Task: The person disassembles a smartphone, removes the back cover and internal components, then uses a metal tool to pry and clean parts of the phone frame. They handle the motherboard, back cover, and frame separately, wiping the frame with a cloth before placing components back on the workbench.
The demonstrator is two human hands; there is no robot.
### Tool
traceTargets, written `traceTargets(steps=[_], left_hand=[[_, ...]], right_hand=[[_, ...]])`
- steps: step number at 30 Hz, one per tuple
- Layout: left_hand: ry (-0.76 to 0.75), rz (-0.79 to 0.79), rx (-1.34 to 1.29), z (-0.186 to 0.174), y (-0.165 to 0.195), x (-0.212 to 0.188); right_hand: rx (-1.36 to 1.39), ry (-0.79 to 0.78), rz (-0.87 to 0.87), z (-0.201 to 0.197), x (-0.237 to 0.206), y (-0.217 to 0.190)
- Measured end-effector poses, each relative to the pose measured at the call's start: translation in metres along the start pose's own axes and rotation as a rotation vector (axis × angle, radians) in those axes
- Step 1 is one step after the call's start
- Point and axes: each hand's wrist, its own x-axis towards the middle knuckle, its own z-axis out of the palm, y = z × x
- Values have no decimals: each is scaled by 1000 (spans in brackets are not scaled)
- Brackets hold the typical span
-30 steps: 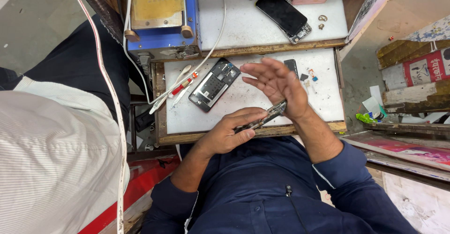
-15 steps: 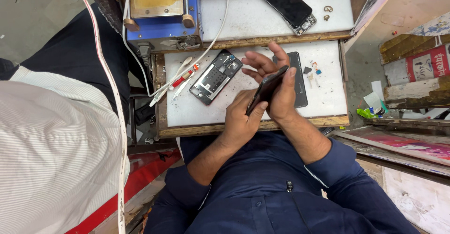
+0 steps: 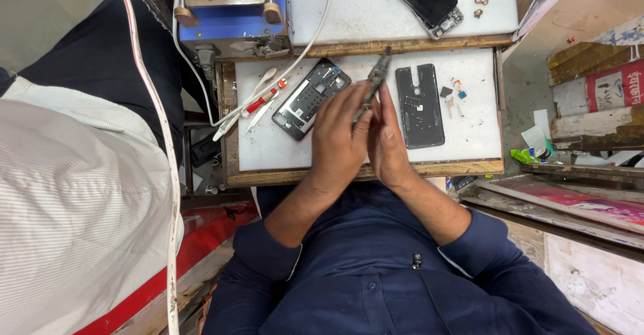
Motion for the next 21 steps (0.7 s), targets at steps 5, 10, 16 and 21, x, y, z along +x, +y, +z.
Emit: traceTargets(steps=[5, 10, 16, 21], left_hand=[[-154, 82, 126, 8, 8, -10], [-210, 99, -60, -9, -10, -21], [-181, -170, -535, 9, -16, -30], [-134, -124, -610, 16, -21, -15]], right_hand=[[-121, 28, 90, -4, 3, -16], [308, 336, 309, -12, 10, -23], [123, 261, 286, -11, 9, -19], [70, 152, 383, -15, -2, -10]])
